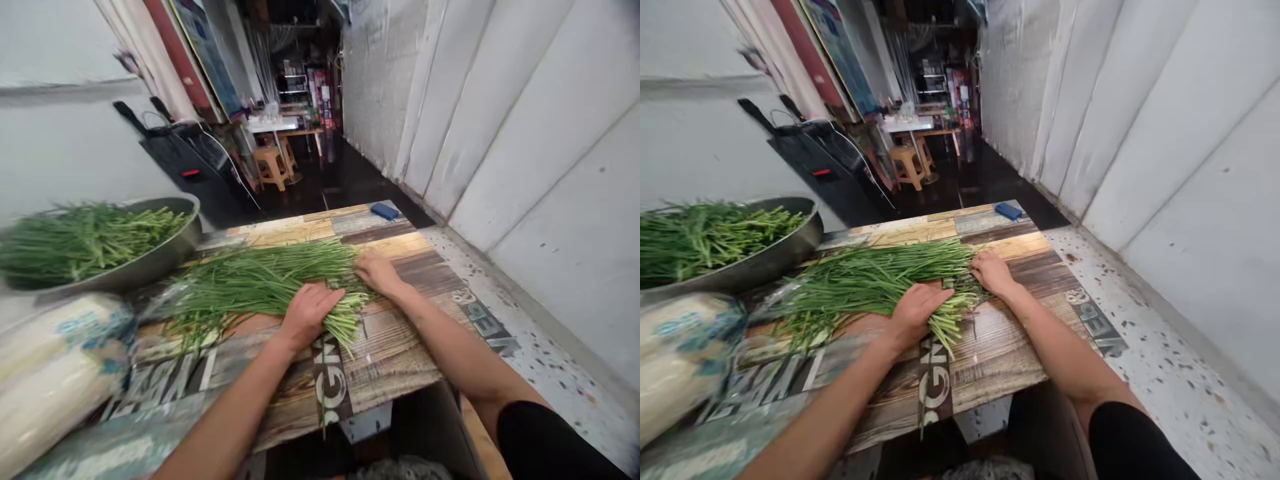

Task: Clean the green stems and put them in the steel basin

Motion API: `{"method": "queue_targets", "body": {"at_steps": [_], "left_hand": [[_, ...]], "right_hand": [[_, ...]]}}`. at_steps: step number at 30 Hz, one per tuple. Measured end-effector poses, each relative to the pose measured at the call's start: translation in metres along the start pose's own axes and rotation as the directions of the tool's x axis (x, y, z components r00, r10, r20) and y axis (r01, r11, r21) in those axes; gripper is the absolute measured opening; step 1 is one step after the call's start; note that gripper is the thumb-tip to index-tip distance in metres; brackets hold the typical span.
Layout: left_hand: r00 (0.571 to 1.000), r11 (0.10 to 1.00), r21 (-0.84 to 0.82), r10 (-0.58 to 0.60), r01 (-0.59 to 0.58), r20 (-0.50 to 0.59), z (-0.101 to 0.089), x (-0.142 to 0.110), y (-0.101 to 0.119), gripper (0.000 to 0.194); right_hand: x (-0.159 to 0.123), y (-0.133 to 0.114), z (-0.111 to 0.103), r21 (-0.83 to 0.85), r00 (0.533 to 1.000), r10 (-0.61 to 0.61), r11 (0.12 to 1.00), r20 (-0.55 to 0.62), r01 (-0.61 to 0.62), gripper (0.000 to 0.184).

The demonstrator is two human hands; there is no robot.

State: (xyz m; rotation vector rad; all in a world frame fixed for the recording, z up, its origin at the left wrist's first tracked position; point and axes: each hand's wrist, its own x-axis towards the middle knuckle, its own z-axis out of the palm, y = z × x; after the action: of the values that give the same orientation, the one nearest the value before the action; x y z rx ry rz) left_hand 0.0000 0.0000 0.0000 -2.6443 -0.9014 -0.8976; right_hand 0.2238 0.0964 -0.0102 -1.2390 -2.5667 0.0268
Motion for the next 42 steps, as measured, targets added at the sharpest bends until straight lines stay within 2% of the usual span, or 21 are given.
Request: {"method": "queue_targets", "body": {"at_steps": [5, 7, 9, 10, 12, 15, 17, 22, 24, 26, 28, 30, 31, 33, 35, 37, 39, 41, 42], "left_hand": [[0.999, 0.999, -0.015, -0.042, 0.042, 0.005, 0.001, 0.002, 0.003, 0.020], [0.999, 0.999, 0.002, -0.054, 0.054, 0.001, 0.001, 0.002, 0.004, 0.019], [0.998, 0.997, 0.028, -0.066, 0.066, -0.013, 0.001, 0.002, 0.005, 0.019], [0.997, 0.996, 0.039, -0.074, 0.074, -0.019, 0.001, 0.003, 0.005, 0.018], [0.995, 0.994, 0.053, -0.091, 0.093, -0.029, 0.001, 0.004, 0.006, 0.017], [0.994, 0.993, 0.068, -0.099, 0.102, -0.041, 0.003, 0.004, 0.006, 0.016], [0.994, 0.992, 0.075, -0.099, 0.103, -0.046, 0.003, 0.004, 0.006, 0.016], [0.993, 0.991, 0.072, -0.110, 0.113, -0.049, 0.002, 0.004, 0.007, 0.016], [0.993, 0.991, 0.073, -0.110, 0.113, -0.045, 0.003, 0.004, 0.006, 0.017], [0.993, 0.990, 0.077, -0.117, 0.119, -0.034, 0.004, 0.003, 0.006, 0.019], [0.991, 0.987, 0.082, -0.134, 0.136, -0.023, 0.005, 0.002, 0.005, 0.020], [0.990, 0.987, 0.084, -0.138, 0.140, -0.019, 0.006, 0.001, 0.004, 0.020], [0.991, 0.987, 0.083, -0.136, 0.137, -0.019, 0.006, 0.000, 0.004, 0.019], [0.992, 0.988, 0.084, -0.128, 0.129, -0.019, 0.006, 0.000, 0.004, 0.019], [0.992, 0.988, 0.086, -0.124, 0.125, -0.012, 0.006, 0.000, 0.004, 0.018], [0.992, 0.988, 0.093, -0.126, 0.126, -0.005, 0.006, 0.001, 0.004, 0.018], [0.992, 0.987, 0.100, -0.125, 0.125, -0.003, 0.007, 0.001, 0.004, 0.018], [0.992, 0.986, 0.110, -0.122, 0.122, -0.010, 0.007, 0.001, 0.004, 0.018], [0.993, 0.986, 0.113, -0.118, 0.119, -0.012, 0.007, 0.001, 0.004, 0.018]], "right_hand": [[0.002, -0.003, -0.003, -0.008, 0.999, -0.003, 1.000, -0.052, 0.002, 0.013], [-0.001, -0.005, -0.009, 0.067, 0.992, -0.018, 0.997, -0.127, 0.026, 0.013], [-0.004, -0.008, -0.017, 0.224, 0.977, 0.023, 0.974, -0.210, 0.025, 0.011], [-0.005, -0.011, -0.021, 0.332, 0.972, 0.070, 0.943, -0.224, 0.009, 0.010], [-0.008, -0.016, -0.028, 0.560, 0.976, 0.141, 0.828, -0.164, -0.025, 0.010], [-0.011, -0.022, -0.035, 0.772, 0.994, 0.101, 0.635, -0.038, -0.035, 0.016], [-0.012, -0.024, -0.038, 0.809, 0.997, 0.073, 0.588, -0.034, -0.015, 0.018], [-0.013, -0.031, -0.044, 0.726, 0.985, 0.083, 0.686, -0.150, 0.053, 0.012], [-0.014, -0.035, -0.047, 0.721, 0.979, 0.051, 0.684, -0.199, 0.111, 0.013], [-0.014, -0.038, -0.050, 0.766, 0.972, 0.051, 0.626, -0.228, 0.147, 0.017], [-0.013, -0.038, -0.050, 0.848, 0.964, 0.139, 0.515, -0.227, 0.126, 0.022], [-0.012, -0.034, -0.049, 0.919, 0.944, 0.273, 0.389, -0.185, 0.067, 0.029], [-0.011, -0.031, -0.048, 0.935, 0.928, 0.337, 0.352, -0.158, 0.031, 0.032], [-0.009, -0.025, -0.044, 0.935, 0.898, 0.429, 0.348, -0.102, -0.060, 0.042], [-0.008, -0.021, -0.040, 0.907, 0.895, 0.446, 0.381, -0.008, -0.182, 0.054], [-0.007, -0.021, -0.038, 0.899, 0.920, 0.367, 0.344, 0.137, -0.271, 0.057], [-0.007, -0.024, -0.037, 0.924, 0.942, 0.198, 0.221, 0.271, -0.313, 0.054], [-0.008, -0.027, -0.038, 0.944, 0.952, 0.056, 0.124, 0.300, -0.304, 0.052], [-0.009, -0.028, -0.038, 0.950, 0.957, 0.026, 0.121, 0.288, -0.289, 0.050]]}}
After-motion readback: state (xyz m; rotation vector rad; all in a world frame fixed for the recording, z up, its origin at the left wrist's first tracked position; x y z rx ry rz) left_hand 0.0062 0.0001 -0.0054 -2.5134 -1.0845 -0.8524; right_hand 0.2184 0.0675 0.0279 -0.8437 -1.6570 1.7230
